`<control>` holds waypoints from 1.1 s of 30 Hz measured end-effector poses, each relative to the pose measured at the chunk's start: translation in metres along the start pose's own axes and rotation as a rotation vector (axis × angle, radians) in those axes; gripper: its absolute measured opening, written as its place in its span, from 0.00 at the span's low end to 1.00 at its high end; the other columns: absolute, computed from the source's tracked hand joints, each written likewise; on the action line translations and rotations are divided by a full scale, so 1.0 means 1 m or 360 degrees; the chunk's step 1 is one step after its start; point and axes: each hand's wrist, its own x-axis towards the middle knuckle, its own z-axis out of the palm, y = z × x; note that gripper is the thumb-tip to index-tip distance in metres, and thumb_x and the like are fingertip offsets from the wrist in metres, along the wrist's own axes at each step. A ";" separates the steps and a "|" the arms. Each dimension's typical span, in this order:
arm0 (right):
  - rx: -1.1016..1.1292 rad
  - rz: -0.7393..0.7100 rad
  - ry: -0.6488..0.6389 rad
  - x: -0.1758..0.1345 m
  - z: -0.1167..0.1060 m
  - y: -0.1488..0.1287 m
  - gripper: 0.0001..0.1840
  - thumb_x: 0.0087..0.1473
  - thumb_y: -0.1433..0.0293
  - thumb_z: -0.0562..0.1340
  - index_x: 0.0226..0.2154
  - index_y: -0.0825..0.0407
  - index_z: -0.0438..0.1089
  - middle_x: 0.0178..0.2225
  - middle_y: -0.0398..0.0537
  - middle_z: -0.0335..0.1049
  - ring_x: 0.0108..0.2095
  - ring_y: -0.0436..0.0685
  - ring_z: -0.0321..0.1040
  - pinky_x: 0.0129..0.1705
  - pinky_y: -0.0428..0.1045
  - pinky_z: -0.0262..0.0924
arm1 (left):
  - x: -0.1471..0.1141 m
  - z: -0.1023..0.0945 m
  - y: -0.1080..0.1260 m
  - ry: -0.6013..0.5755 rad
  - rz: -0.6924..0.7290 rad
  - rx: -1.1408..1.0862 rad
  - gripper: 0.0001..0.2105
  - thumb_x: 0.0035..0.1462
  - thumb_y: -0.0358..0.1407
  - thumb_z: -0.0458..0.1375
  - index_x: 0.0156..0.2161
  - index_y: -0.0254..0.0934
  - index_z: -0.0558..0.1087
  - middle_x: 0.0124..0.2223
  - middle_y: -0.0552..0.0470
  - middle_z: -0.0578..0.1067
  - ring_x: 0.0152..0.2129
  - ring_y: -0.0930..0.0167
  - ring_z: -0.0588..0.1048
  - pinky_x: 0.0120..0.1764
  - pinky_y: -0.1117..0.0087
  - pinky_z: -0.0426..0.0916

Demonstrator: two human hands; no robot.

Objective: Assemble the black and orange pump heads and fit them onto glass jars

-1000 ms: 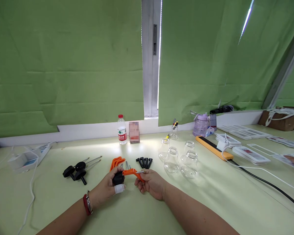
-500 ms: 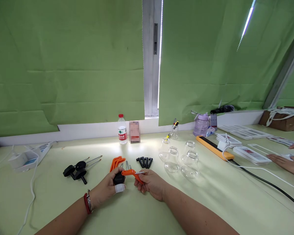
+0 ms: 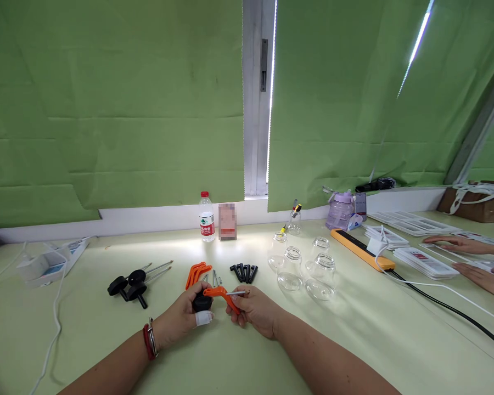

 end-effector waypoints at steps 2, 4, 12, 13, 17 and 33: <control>-0.0007 0.0003 -0.0006 0.000 0.000 0.001 0.18 0.48 0.58 0.64 0.30 0.56 0.64 0.27 0.47 0.69 0.22 0.47 0.62 0.21 0.44 0.49 | 0.001 -0.001 -0.002 0.0002 0.0010 0.0021 0.21 0.45 0.35 0.64 0.44 0.39 0.61 0.34 0.56 0.62 0.31 0.73 0.63 0.36 0.72 0.60; -0.0012 0.0003 -0.0010 0.001 -0.001 0.001 0.18 0.48 0.58 0.64 0.30 0.56 0.64 0.27 0.47 0.69 0.22 0.47 0.62 0.21 0.44 0.49 | 0.002 -0.002 -0.004 0.0002 0.0014 0.0036 0.21 0.45 0.35 0.64 0.44 0.39 0.61 0.35 0.55 0.63 0.32 0.72 0.63 0.37 0.72 0.61; -0.0058 -0.0016 0.0008 0.001 -0.001 0.003 0.18 0.48 0.57 0.64 0.30 0.55 0.63 0.27 0.46 0.69 0.22 0.46 0.62 0.20 0.43 0.47 | 0.001 -0.001 -0.001 -0.0018 -0.0051 -0.0024 0.23 0.44 0.36 0.65 0.44 0.40 0.61 0.36 0.54 0.65 0.33 0.71 0.66 0.37 0.70 0.62; -0.0064 -0.0009 0.0019 0.001 -0.001 0.003 0.18 0.47 0.57 0.64 0.30 0.56 0.63 0.26 0.46 0.69 0.22 0.46 0.61 0.20 0.43 0.47 | 0.000 0.000 0.001 -0.0020 -0.0058 -0.0003 0.22 0.44 0.37 0.65 0.43 0.39 0.61 0.35 0.54 0.65 0.32 0.71 0.66 0.36 0.70 0.62; -0.0092 0.0021 0.0037 0.001 0.000 0.001 0.19 0.46 0.57 0.65 0.29 0.55 0.63 0.25 0.45 0.69 0.21 0.45 0.60 0.20 0.43 0.45 | 0.003 0.001 0.003 0.0087 -0.0019 0.0092 0.19 0.44 0.37 0.64 0.39 0.38 0.62 0.34 0.55 0.67 0.29 0.72 0.67 0.35 0.70 0.63; -0.0059 0.0011 -0.0030 0.000 -0.002 0.001 0.21 0.43 0.55 0.67 0.28 0.55 0.63 0.25 0.44 0.67 0.20 0.45 0.58 0.20 0.43 0.44 | 0.001 -0.001 0.003 0.0054 -0.0079 0.0243 0.19 0.43 0.36 0.65 0.34 0.40 0.57 0.35 0.48 0.75 0.34 0.65 0.74 0.40 0.62 0.66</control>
